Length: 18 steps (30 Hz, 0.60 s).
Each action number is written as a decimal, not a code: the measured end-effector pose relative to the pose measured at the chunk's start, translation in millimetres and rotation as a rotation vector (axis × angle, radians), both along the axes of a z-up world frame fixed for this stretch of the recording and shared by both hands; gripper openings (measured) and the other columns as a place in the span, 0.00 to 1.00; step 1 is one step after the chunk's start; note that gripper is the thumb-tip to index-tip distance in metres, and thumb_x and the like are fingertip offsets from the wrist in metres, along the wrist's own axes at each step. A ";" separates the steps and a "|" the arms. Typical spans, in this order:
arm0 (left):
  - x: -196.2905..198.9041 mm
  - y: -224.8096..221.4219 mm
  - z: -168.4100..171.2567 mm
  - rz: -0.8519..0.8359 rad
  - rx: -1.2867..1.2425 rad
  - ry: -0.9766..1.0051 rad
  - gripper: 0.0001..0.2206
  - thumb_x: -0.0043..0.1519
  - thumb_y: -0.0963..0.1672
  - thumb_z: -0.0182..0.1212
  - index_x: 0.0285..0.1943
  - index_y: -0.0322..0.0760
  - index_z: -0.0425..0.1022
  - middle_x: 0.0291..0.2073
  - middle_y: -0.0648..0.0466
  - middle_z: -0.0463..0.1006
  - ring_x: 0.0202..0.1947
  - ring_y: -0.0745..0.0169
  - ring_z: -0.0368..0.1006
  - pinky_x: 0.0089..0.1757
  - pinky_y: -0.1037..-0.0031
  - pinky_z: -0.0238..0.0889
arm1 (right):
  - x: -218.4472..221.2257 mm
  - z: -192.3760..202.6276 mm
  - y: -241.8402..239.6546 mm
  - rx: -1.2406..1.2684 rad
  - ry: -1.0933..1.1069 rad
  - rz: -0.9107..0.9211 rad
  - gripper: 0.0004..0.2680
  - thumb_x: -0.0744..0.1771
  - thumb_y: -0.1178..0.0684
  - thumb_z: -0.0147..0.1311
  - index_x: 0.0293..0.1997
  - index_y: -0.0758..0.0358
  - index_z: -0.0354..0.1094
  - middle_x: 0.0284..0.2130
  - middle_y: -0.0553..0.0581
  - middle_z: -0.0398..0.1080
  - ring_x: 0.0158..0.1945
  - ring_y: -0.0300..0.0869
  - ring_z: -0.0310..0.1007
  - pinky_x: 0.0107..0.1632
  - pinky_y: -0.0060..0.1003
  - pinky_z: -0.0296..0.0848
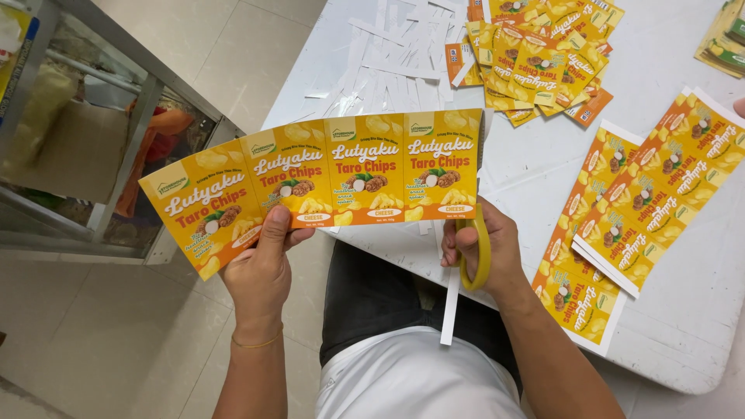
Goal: Cutting printed label sheets into individual labels using scissors at a workspace.
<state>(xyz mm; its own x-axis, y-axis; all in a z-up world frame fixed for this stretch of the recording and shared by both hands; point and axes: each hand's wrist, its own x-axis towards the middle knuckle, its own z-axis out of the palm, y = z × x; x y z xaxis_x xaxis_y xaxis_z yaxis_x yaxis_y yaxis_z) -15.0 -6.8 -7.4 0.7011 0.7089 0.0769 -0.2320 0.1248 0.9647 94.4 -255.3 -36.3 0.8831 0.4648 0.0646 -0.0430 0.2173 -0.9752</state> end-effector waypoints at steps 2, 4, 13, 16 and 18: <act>-2.1 7.9 -16.3 0.002 -0.001 0.001 0.17 0.65 0.40 0.60 0.63 0.26 0.68 0.47 0.37 0.75 0.33 0.53 0.81 0.36 0.65 0.81 | 2.4 -5.8 -1.0 -0.013 -0.010 -0.002 0.22 0.61 0.30 0.56 0.37 0.64 0.64 0.16 0.53 0.65 0.15 0.38 0.70 0.25 0.34 0.82; -2.1 10.1 -18.4 0.005 -0.002 0.000 0.17 0.66 0.40 0.60 0.63 0.26 0.68 0.47 0.38 0.75 0.34 0.53 0.81 0.36 0.66 0.81 | 4.5 -7.9 -0.5 -0.026 -0.021 -0.003 0.21 0.62 0.31 0.57 0.36 0.63 0.64 0.15 0.53 0.65 0.14 0.38 0.69 0.25 0.34 0.82; -12.5 17.6 -10.5 0.063 0.008 0.017 0.16 0.66 0.39 0.60 0.62 0.23 0.68 0.46 0.35 0.75 0.33 0.51 0.81 0.36 0.65 0.81 | 12.2 -3.2 12.2 -0.096 0.147 -0.020 0.24 0.62 0.28 0.54 0.29 0.66 0.63 0.09 0.58 0.62 0.11 0.42 0.66 0.18 0.36 0.77; -19.7 22.1 -6.9 0.090 -0.003 -0.006 0.16 0.67 0.39 0.58 0.62 0.23 0.67 0.48 0.38 0.74 0.34 0.56 0.80 0.36 0.68 0.81 | 14.6 13.4 16.8 -0.160 0.261 0.038 0.25 0.64 0.26 0.46 0.24 0.64 0.63 0.07 0.55 0.60 0.09 0.40 0.63 0.15 0.33 0.73; -23.5 24.2 -1.7 0.106 -0.013 -0.005 0.15 0.67 0.40 0.59 0.61 0.24 0.68 0.47 0.40 0.74 0.35 0.58 0.80 0.36 0.70 0.81 | 13.6 14.9 11.4 -0.166 0.274 -0.039 0.21 0.68 0.35 0.52 0.46 0.71 0.67 0.16 0.58 0.64 0.14 0.40 0.66 0.19 0.36 0.76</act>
